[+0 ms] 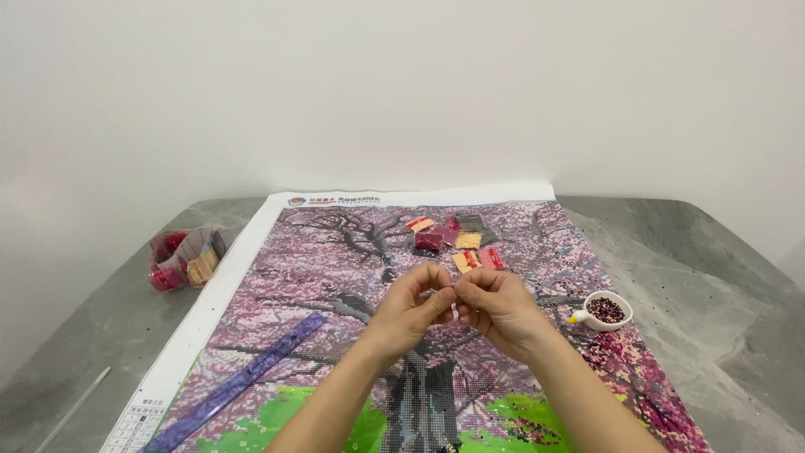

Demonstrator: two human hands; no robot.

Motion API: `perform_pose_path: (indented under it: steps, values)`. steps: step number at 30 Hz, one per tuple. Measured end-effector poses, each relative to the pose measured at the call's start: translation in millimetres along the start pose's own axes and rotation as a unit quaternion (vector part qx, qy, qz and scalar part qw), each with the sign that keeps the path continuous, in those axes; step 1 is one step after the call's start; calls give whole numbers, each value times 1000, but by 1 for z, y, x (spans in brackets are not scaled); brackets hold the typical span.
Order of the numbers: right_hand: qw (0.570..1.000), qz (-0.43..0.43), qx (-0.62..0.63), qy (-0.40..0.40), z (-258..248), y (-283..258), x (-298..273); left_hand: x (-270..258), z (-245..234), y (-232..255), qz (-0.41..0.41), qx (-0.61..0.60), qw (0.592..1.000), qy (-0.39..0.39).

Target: The person is performing diamond painting, which involves using a specialized pen tool to pick up small resin diamonds and place them onto a pre-printed adhesive canvas according to a color-coded guide.

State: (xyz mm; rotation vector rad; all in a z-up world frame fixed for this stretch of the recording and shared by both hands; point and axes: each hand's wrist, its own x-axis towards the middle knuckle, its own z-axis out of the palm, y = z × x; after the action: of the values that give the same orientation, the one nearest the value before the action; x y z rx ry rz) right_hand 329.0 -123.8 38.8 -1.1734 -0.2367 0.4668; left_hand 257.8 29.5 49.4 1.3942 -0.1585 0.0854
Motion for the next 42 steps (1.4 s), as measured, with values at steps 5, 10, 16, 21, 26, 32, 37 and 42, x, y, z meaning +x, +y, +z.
perform_pose_path:
  steps: [5,10,16,21,26,32,37,42]
  values:
    - [1000,13,19,-20,-1,1,1,-2,2,6,46,21,999,16]
    - [999,25,29,-27,1,-3,-1,1,1,8,88,42,995,26]
    - [998,46,24,-30,-3,-7,-4,0,0,8,129,88,987,31]
    - [997,62,28,-33,-8,-3,0,4,-11,-2,116,112,987,-1]
    - [997,51,50,-38,-11,-4,5,-3,-16,18,118,154,979,-64]
    - [992,42,115,8,-26,-16,9,-73,-11,111,48,274,941,-194]
    - [990,48,120,56,-20,-18,9,-158,-119,148,104,275,955,-30]
    - [988,63,106,91,-23,-5,10,-176,-366,78,-312,681,619,236]
